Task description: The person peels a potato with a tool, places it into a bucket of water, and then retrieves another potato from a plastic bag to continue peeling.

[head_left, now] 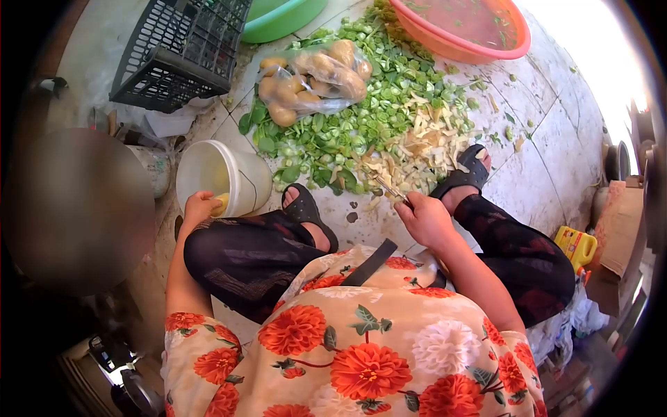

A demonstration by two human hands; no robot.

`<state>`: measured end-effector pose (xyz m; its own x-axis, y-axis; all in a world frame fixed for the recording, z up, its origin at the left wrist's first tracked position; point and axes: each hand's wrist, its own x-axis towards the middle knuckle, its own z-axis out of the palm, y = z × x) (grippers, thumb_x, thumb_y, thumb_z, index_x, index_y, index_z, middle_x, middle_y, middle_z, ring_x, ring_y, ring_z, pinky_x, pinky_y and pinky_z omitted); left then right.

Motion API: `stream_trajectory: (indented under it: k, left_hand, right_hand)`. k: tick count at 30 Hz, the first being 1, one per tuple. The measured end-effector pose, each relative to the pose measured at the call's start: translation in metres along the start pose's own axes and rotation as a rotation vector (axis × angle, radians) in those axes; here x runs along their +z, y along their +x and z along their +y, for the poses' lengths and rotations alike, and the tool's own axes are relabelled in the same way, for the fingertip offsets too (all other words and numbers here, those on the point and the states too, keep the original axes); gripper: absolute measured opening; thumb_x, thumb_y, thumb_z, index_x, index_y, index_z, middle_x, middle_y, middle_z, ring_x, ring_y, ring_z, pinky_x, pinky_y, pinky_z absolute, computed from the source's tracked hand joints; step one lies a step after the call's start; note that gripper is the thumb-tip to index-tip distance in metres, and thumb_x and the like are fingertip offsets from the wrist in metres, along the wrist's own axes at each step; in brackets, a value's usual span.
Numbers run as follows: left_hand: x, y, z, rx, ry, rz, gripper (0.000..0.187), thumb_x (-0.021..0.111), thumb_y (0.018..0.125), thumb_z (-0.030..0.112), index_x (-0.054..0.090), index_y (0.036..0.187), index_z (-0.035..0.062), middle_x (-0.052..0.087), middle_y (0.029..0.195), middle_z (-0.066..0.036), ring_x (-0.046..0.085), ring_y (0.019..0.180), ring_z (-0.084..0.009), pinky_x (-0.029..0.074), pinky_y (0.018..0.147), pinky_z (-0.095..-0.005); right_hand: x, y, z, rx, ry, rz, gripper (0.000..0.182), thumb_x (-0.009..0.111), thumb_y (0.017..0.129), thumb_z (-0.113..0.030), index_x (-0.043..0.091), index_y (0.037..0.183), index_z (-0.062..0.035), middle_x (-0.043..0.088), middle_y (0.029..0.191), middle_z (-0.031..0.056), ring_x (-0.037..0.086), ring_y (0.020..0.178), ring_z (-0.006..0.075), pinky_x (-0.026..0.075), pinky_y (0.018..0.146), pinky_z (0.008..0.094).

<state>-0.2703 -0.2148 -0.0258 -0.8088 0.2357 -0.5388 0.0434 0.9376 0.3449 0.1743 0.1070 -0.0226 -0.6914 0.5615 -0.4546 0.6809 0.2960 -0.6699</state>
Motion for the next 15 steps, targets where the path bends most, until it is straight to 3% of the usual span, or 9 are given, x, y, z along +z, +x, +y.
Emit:
stream_trajectory:
  k: [1, 5, 9, 13, 15]
  left_hand:
    - [0.001, 0.001, 0.002, -0.005, -0.006, 0.001, 0.052, 0.076, 0.072, 0.014, 0.062, 0.12, -0.0008, 0.068, 0.106, -0.014, 0.066, 0.093, -0.0231, 0.052, 0.081, -0.0302]
    - [-0.001, 0.001, 0.052, 0.309, 0.067, 0.21, 0.047, 0.07, 0.073, 0.014, 0.063, 0.118, -0.001, 0.068, 0.107, -0.016, 0.066, 0.095, -0.0234, 0.051, 0.085, -0.0335]
    - [0.013, -0.007, 0.138, 0.576, 0.143, 0.171, 0.039, 0.066, 0.075, 0.013, 0.065, 0.114, 0.0066, 0.068, 0.108, -0.011, 0.065, 0.097, -0.0257, 0.051, 0.086, -0.0345]
    - [0.052, 0.006, 0.209, 0.891, 0.489, 0.125, 0.049, 0.064, 0.076, 0.011, 0.056, 0.124, 0.0112, 0.058, 0.123, -0.011, 0.053, 0.119, -0.0291, 0.043, 0.101, -0.0383]
    - [0.077, 0.022, 0.234, 1.009, 0.643, 0.042, 0.056, 0.062, 0.08, 0.013, 0.048, 0.134, 0.0126, 0.045, 0.141, -0.011, 0.036, 0.137, -0.0279, 0.031, 0.112, -0.0413]
  right_hand:
    - [0.001, 0.001, 0.0, 0.007, -0.004, -0.002, 0.036, 0.058, 0.089, -0.034, 0.058, 0.081, 0.0017, 0.064, 0.08, 0.0257, 0.061, 0.082, 0.044, 0.048, 0.075, 0.051]
    - [0.008, 0.007, -0.003, -0.006, -0.001, -0.011, 0.035, 0.058, 0.089, -0.033, 0.058, 0.082, 0.0012, 0.064, 0.079, 0.0252, 0.061, 0.081, 0.0442, 0.048, 0.073, 0.0508]
    - [0.01, 0.012, -0.012, -0.043, 0.04, -0.007, 0.033, 0.058, 0.09, -0.032, 0.057, 0.084, 0.0002, 0.063, 0.077, 0.024, 0.061, 0.078, 0.0441, 0.048, 0.071, 0.0498]
    - [0.006, 0.014, -0.017, -0.034, 0.063, -0.008, 0.03, 0.061, 0.09, -0.029, 0.056, 0.084, -0.0005, 0.062, 0.075, 0.0241, 0.061, 0.074, 0.0442, 0.048, 0.065, 0.0481]
    - [0.004, 0.017, -0.016, -0.048, 0.04, 0.017, 0.029, 0.061, 0.09, -0.028, 0.055, 0.084, -0.0005, 0.061, 0.074, 0.0241, 0.06, 0.072, 0.0445, 0.048, 0.063, 0.0472]
